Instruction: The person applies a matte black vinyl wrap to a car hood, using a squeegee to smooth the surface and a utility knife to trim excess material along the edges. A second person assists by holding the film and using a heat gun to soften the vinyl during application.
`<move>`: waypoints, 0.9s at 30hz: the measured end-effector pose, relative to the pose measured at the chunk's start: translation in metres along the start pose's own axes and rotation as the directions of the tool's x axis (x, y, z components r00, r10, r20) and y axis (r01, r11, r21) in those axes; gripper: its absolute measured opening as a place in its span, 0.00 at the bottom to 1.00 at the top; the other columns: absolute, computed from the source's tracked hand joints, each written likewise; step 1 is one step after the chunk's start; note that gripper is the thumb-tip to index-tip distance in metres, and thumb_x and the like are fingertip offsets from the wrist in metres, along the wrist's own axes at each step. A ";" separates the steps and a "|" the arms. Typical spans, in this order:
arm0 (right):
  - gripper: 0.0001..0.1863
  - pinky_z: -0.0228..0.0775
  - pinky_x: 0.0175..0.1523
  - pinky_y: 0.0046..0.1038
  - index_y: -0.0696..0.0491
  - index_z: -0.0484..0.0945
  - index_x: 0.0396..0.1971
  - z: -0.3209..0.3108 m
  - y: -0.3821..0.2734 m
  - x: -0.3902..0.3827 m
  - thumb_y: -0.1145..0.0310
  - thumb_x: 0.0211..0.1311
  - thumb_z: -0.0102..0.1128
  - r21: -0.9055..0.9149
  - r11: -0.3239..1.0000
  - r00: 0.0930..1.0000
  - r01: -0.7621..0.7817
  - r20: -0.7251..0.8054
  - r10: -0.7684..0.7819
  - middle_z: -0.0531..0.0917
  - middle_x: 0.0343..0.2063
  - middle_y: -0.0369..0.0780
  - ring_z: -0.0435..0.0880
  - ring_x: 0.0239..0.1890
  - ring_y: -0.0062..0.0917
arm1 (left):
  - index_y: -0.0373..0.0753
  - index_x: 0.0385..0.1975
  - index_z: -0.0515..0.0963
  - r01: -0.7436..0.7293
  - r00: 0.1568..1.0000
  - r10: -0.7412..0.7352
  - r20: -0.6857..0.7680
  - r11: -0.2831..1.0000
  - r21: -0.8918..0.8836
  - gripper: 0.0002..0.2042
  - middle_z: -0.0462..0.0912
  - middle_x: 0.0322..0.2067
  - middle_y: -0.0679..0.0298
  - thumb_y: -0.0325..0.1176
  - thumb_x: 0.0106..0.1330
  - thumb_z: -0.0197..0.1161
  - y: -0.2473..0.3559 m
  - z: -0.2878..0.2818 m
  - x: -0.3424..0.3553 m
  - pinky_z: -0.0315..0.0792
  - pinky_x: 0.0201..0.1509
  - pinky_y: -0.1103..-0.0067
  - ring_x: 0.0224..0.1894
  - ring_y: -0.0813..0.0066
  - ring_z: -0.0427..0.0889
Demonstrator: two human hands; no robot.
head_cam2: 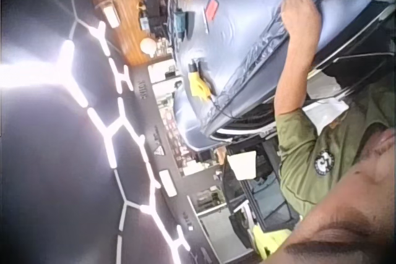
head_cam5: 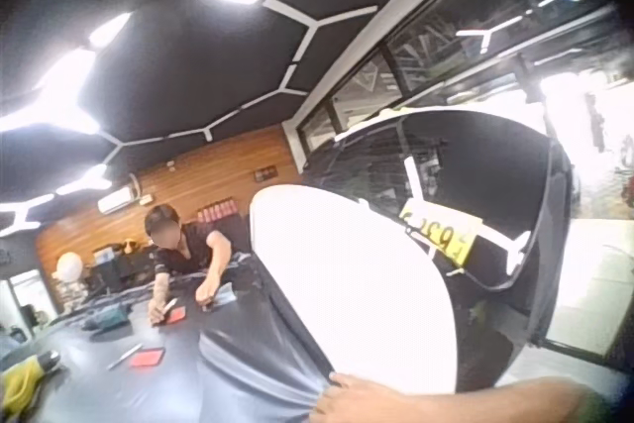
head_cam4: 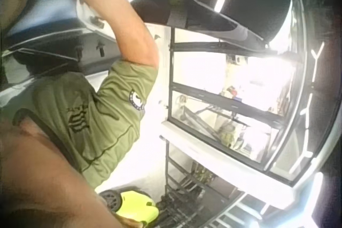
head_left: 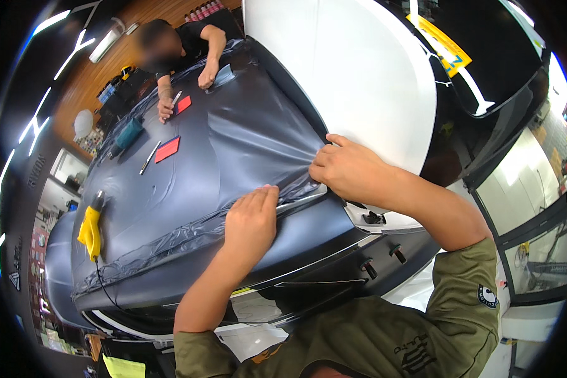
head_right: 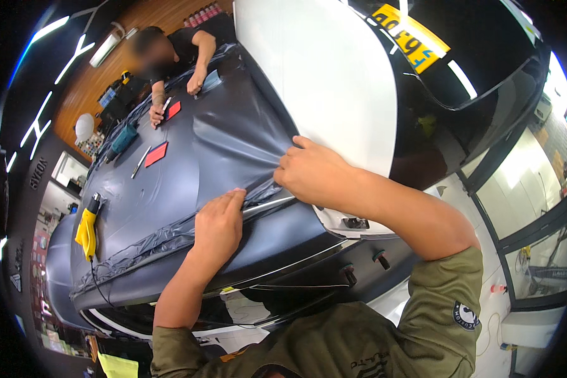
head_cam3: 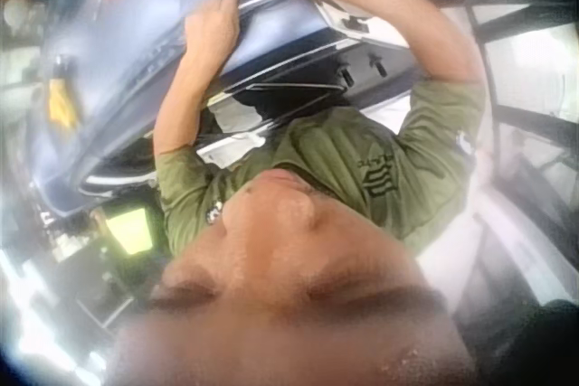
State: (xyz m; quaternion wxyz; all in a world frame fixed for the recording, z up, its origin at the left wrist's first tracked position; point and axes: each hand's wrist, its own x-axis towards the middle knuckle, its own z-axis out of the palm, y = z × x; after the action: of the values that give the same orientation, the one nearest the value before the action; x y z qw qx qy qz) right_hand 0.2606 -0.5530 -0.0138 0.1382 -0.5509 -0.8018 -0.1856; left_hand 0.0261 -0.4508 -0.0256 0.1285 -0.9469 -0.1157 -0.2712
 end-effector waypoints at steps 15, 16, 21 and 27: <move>0.12 0.64 0.67 0.43 0.57 0.79 0.40 -0.009 -0.007 -0.008 0.73 0.57 0.56 -0.062 0.996 0.991 -0.066 0.114 0.072 0.83 0.38 0.41 0.81 0.49 0.30 | 0.32 0.51 0.78 0.143 0.912 0.003 0.409 0.934 -0.327 0.23 0.83 0.50 0.51 0.41 0.62 0.67 -0.019 -0.044 0.036 0.74 0.57 0.65 0.53 0.52 0.81; 0.11 0.65 0.65 0.41 0.57 0.79 0.40 -0.009 -0.008 -0.008 0.73 0.57 0.57 -0.059 0.996 0.992 -0.061 0.108 0.067 0.83 0.38 0.40 0.81 0.48 0.30 | 0.32 0.52 0.78 0.172 0.918 -0.026 0.396 0.925 -0.339 0.24 0.81 0.52 0.50 0.45 0.63 0.67 -0.025 -0.046 0.038 0.72 0.60 0.64 0.55 0.50 0.79; 0.06 0.70 0.48 0.31 0.54 0.81 0.31 -0.011 -0.004 -0.017 0.71 0.56 0.59 -0.088 0.996 1.000 -0.013 0.023 0.015 0.83 0.30 0.37 0.82 0.39 0.28 | 0.33 0.55 0.77 0.466 0.853 -0.446 0.272 0.885 -0.008 0.23 0.78 0.57 0.49 0.46 0.69 0.60 -0.073 -0.052 -0.033 0.65 0.66 0.62 0.62 0.48 0.72; 0.05 0.73 0.45 0.32 0.53 0.81 0.31 -0.006 -0.009 -0.011 0.72 0.55 0.59 -0.121 0.993 0.999 -0.004 -0.049 -0.002 0.83 0.31 0.38 0.82 0.39 0.28 | 0.34 0.47 0.79 0.563 0.820 -0.568 -0.064 0.784 0.260 0.19 0.81 0.46 0.52 0.46 0.72 0.55 -0.081 -0.045 -0.128 0.65 0.60 0.63 0.51 0.48 0.75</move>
State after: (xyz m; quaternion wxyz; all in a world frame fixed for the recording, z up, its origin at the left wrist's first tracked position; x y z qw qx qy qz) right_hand 0.2562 -0.5675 -0.0149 0.1244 -0.5538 -0.7853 -0.2475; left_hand -0.1247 -0.4077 -0.0431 0.1667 -0.8447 -0.4306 -0.2706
